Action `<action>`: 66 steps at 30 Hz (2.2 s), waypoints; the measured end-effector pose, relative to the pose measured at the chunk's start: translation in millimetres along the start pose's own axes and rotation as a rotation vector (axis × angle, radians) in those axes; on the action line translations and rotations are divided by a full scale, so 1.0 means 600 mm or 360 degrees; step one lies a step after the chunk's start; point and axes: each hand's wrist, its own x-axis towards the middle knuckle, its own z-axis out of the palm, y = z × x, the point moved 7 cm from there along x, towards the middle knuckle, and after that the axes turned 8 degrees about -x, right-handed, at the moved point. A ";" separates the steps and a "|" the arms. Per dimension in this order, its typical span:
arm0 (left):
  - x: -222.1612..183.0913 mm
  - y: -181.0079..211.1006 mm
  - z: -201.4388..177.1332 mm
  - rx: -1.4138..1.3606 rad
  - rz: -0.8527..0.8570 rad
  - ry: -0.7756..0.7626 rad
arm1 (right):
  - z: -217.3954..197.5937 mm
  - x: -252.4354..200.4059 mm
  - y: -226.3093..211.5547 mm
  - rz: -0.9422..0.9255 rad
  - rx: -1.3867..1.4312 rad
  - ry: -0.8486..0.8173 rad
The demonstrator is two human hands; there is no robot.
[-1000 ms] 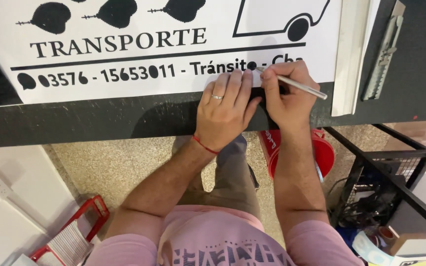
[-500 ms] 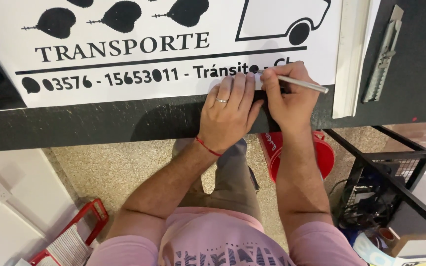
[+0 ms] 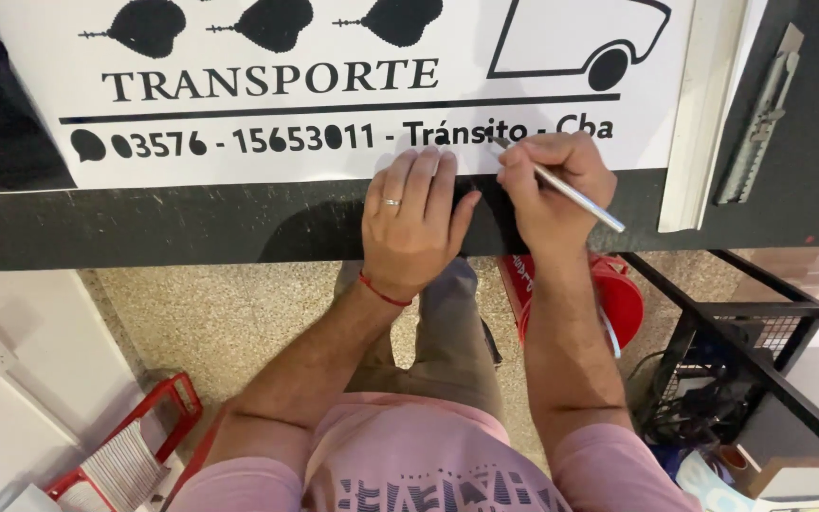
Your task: The person is using a weeding tool to remove excess vinyl from a cut decal sheet on a production table.
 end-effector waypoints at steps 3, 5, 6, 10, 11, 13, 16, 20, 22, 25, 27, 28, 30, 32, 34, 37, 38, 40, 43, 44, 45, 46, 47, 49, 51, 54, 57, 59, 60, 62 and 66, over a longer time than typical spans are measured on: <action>-0.003 -0.009 0.002 0.0021 -0.0019 -0.0018 | 0.036 0.000 -0.017 -0.0060 -0.0051 -0.0037; -0.003 -0.013 0.002 0.0015 -0.0022 -0.0014 | 0.052 0.001 -0.007 -0.0060 -0.0045 -0.0066; -0.005 -0.013 0.002 0.0006 -0.0021 -0.0015 | 0.059 -0.001 -0.003 -0.0057 -0.0040 -0.0090; -0.009 -0.014 0.006 0.0014 -0.0039 -0.0016 | 0.063 0.000 -0.016 -0.0099 -0.0206 -0.0140; -0.009 -0.014 0.007 0.0020 -0.0031 -0.0018 | 0.064 0.000 -0.020 -0.0144 -0.0277 -0.0150; -0.008 -0.014 0.007 0.0027 -0.0019 -0.0014 | 0.065 0.000 -0.025 -0.0196 -0.0349 -0.0158; -0.004 -0.015 0.003 0.0044 -0.0033 -0.0043 | 0.071 0.001 -0.026 -0.0185 -0.0389 -0.0176; 0.000 -0.013 0.002 0.0076 -0.0039 -0.0029 | 0.074 0.000 -0.032 -0.0255 -0.0493 -0.0188; 0.003 -0.014 0.002 0.0092 -0.0039 -0.0018 | 0.077 0.001 -0.035 -0.0280 -0.0515 -0.0199; 0.003 -0.013 0.002 0.0092 -0.0048 -0.0037 | 0.080 -0.002 -0.041 -0.0310 -0.0576 -0.0196; 0.001 -0.012 0.004 0.0084 -0.0024 -0.0028 | 0.084 -0.002 -0.044 -0.0342 -0.0642 -0.0210; 0.000 -0.013 0.004 0.0087 -0.0026 -0.0027 | 0.085 0.002 -0.050 -0.0345 -0.0641 -0.0212; -0.002 -0.014 0.007 0.0092 -0.0014 -0.0050 | 0.082 0.008 -0.056 -0.0236 -0.0574 -0.0212; -0.003 -0.015 0.005 0.0091 -0.0014 -0.0071 | 0.070 -0.001 -0.006 -0.0085 -0.0296 -0.0137; -0.008 -0.013 0.005 0.0085 -0.0027 -0.0107 | 0.060 -0.010 0.027 0.0083 -0.0021 -0.0073; -0.011 -0.014 0.005 0.0067 -0.0024 -0.0127 | 0.046 -0.012 0.031 0.0075 0.0186 0.0016; -0.010 -0.015 0.000 -0.0020 -0.0023 -0.0103 | 0.038 -0.016 0.030 0.0083 0.0153 0.0047; -0.013 -0.023 -0.020 -0.0087 -0.0039 -0.0076 | 0.042 -0.022 0.011 0.0090 0.0135 0.0055; -0.029 -0.056 -0.061 -0.0173 -0.0032 0.0005 | 0.079 -0.025 -0.047 -0.0073 -0.0039 0.0035; -0.042 -0.078 -0.070 -0.0021 -0.0047 0.0058 | 0.102 -0.023 -0.054 -0.0054 0.0028 -0.0078; -0.053 -0.101 -0.079 0.0125 -0.0055 0.0113 | 0.125 -0.022 -0.061 -0.0038 0.0090 -0.0184; -0.048 -0.117 -0.087 0.0130 -0.0060 0.0119 | 0.144 -0.017 -0.060 -0.0043 0.0092 -0.0192; -0.044 -0.133 -0.096 0.0154 -0.0063 0.0123 | 0.166 -0.012 -0.061 -0.0087 0.0120 -0.0227; -0.038 -0.152 -0.109 0.0185 -0.0077 0.0128 | 0.200 -0.002 -0.065 -0.0131 0.0152 -0.0275; -0.034 -0.155 -0.107 0.0155 -0.0027 0.0040 | 0.226 0.011 -0.072 -0.0180 -0.0013 -0.0337; -0.039 -0.157 -0.102 0.0157 -0.0038 -0.0005 | 0.235 0.006 -0.064 -0.0219 -0.0160 -0.0416; -0.039 -0.156 -0.102 0.0227 -0.0032 -0.0011 | 0.239 0.007 -0.065 -0.0231 -0.0239 -0.0462; -0.039 -0.156 -0.103 0.0218 -0.0032 -0.0011 | 0.240 0.007 -0.071 -0.0256 -0.0305 -0.0467; -0.039 -0.156 -0.104 0.0214 -0.0035 -0.0012 | 0.242 0.008 -0.074 -0.0281 -0.0366 -0.0476; -0.034 -0.156 -0.110 0.0198 -0.0041 -0.0013 | 0.246 0.009 -0.079 -0.0288 -0.0388 -0.0480; -0.038 -0.157 -0.107 0.0196 -0.0040 -0.0011 | 0.247 0.011 -0.078 -0.0292 -0.0404 -0.0495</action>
